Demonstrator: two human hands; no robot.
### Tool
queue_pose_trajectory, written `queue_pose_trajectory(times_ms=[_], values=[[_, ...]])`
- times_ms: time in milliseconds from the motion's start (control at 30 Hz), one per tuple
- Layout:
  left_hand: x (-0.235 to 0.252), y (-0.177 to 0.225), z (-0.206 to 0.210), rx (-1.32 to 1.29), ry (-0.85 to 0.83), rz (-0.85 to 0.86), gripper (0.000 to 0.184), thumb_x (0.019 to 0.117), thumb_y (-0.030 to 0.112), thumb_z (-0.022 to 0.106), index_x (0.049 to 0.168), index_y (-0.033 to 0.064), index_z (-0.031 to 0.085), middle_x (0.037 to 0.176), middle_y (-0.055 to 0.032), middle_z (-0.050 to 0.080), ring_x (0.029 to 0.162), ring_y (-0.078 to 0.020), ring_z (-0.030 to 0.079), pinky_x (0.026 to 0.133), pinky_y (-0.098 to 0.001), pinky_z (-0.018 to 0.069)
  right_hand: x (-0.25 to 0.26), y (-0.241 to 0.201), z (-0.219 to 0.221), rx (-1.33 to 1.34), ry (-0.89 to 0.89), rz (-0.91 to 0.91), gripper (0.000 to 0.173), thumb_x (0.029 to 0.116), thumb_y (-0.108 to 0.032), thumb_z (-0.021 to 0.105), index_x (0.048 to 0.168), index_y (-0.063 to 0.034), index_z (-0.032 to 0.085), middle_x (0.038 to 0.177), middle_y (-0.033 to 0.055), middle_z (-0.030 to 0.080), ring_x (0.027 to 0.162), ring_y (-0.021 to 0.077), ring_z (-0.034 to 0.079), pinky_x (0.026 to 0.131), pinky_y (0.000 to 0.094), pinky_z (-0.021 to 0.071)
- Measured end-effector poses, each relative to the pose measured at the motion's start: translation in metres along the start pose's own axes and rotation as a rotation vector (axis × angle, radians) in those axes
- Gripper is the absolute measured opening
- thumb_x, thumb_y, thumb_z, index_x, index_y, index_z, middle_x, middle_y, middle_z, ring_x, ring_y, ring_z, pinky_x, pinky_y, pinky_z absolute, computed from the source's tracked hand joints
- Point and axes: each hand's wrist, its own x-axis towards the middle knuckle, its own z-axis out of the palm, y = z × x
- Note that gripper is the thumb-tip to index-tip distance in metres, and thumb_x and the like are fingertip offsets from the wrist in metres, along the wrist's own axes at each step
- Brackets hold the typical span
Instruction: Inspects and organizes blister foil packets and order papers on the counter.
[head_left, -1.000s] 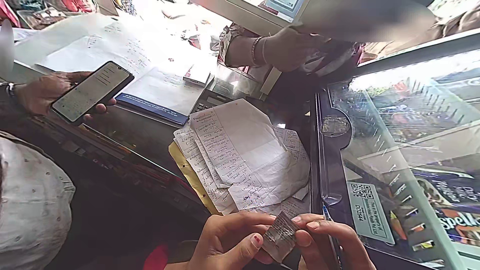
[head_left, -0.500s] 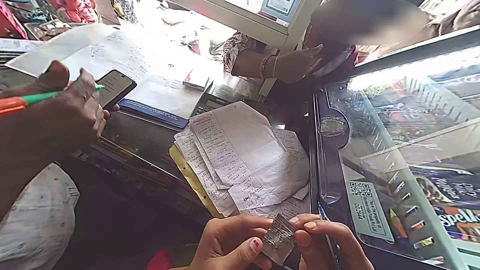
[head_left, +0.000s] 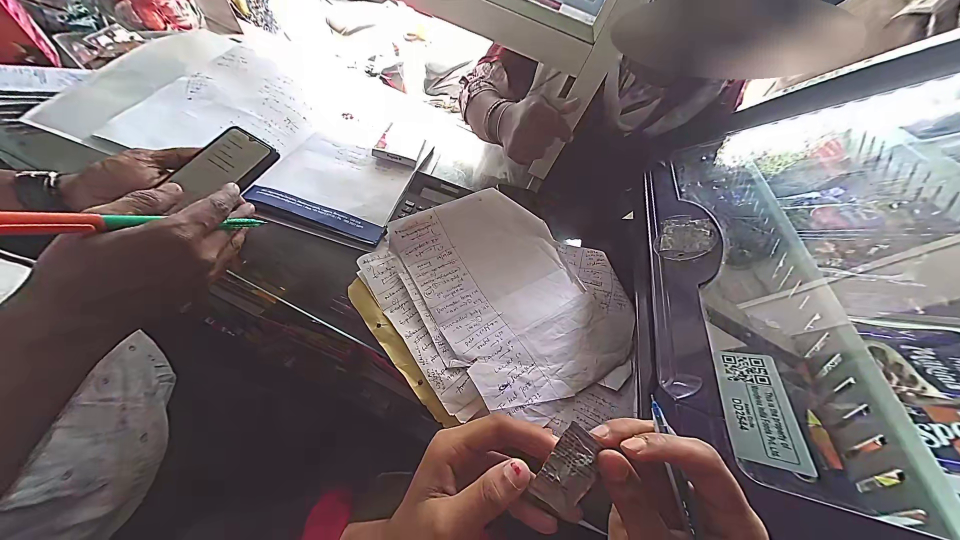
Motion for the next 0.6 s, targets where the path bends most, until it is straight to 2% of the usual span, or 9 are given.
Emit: queue_pose_trajectory(times_ms=[133, 267, 433, 600], values=[[0.0, 0.0, -0.001, -0.051, -0.022, -0.049, 0.029, 0.1077, 0.021, 0.05, 0.13, 0.0077, 0.061, 0.125, -0.0035, 0.068, 0.104, -0.0123, 0.072, 0.081, -0.0275, 0.0631, 0.0, 0.0, 0.0, -0.002, -0.004, 0.0, 0.015, 0.098, -0.015, 0.068, 0.112, -0.02, 0.071, 0.108, -0.0102, 0.073, 0.1, 0.0004, 0.07, 0.082, 0.0127, 0.0584], [0.004, 0.0, -0.003, -0.094, -0.08, -0.144, 0.031, 0.106, 0.025, 0.053, 0.134, 0.0121, 0.057, 0.123, -0.003, 0.069, 0.106, -0.0147, 0.072, 0.083, -0.0301, 0.0626, 0.0, 0.0, 0.003, 0.029, 0.017, 0.017, 0.014, 0.0978, -0.014, 0.068, 0.111, -0.0191, 0.072, 0.107, -0.0089, 0.073, 0.093, -0.0005, 0.07, 0.075, 0.0122, 0.0592], [0.012, 0.003, 0.003, 0.031, -0.08, -0.059, 0.035, 0.103, 0.024, 0.059, 0.136, 0.0146, 0.052, 0.118, 0.0006, 0.071, 0.104, -0.0103, 0.071, 0.083, -0.0274, 0.0602, 0.002, 0.004, 0.003, 0.034, 0.007, -0.032, 0.013, 0.0986, -0.013, 0.067, 0.11, -0.0185, 0.071, 0.107, -0.0092, 0.072, 0.102, 0.0004, 0.068, 0.088, 0.0153, 0.0563], [0.022, 0.002, 0.006, 0.256, -0.125, -0.013, 0.046, 0.0959, 0.016, 0.069, 0.139, 0.0174, 0.051, 0.126, 0.0069, 0.065, 0.107, -0.005, 0.068, 0.08, -0.0227, 0.0615, 0.003, 0.0, 0.002, -0.033, 0.046, -0.114, 0.01, 0.099, -0.017, 0.067, 0.109, -0.0133, 0.068, 0.107, -0.0027, 0.073, 0.104, 0.0041, 0.069, 0.089, 0.0179, 0.0575]])
